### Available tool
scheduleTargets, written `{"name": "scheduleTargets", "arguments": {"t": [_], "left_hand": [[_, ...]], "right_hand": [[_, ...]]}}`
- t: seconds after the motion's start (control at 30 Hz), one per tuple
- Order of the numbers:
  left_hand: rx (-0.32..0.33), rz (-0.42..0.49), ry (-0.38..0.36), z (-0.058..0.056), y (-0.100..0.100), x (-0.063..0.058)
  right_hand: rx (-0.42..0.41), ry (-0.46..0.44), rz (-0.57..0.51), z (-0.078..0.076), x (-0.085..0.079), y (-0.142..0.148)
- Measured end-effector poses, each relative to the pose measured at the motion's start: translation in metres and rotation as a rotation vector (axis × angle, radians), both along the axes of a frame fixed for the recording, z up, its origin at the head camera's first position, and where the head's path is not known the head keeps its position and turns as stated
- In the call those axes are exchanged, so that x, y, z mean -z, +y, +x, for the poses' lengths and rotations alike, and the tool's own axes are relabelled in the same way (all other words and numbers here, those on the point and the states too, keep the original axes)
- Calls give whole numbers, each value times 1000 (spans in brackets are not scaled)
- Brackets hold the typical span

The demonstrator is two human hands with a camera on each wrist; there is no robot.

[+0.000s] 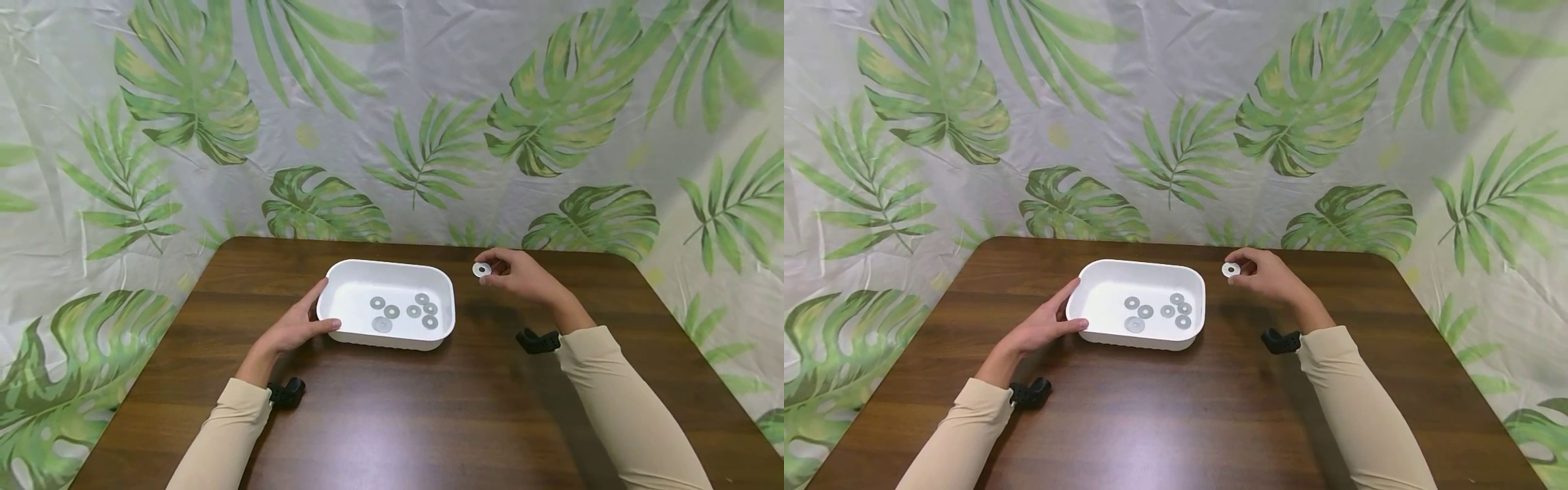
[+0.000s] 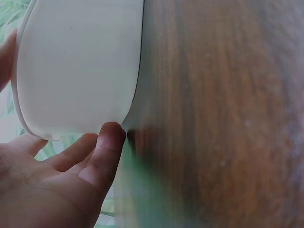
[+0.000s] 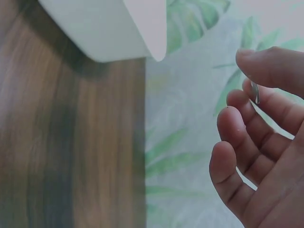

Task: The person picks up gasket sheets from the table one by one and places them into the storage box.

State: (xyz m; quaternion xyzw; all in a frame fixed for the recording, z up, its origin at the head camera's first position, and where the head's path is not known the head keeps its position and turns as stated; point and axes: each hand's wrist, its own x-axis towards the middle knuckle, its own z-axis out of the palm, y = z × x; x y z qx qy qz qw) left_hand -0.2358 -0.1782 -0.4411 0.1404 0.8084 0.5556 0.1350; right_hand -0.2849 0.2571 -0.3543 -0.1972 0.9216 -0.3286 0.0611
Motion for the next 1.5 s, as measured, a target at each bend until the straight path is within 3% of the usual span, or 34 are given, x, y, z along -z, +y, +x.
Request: {"name": "scheduleTargets", "arguments": {"t": [0.37, 1.07, 1.5], "left_hand": [[-5, 2, 8, -2, -1, 0], [-4, -15, 13, -4, -3, 4], [-2, -16, 16, -4, -2, 3]], "right_hand": [[-54, 39, -19, 2, -16, -27], [-207, 96, 70, -14, -5, -105], [-226, 107, 61, -13, 0, -118]]}}
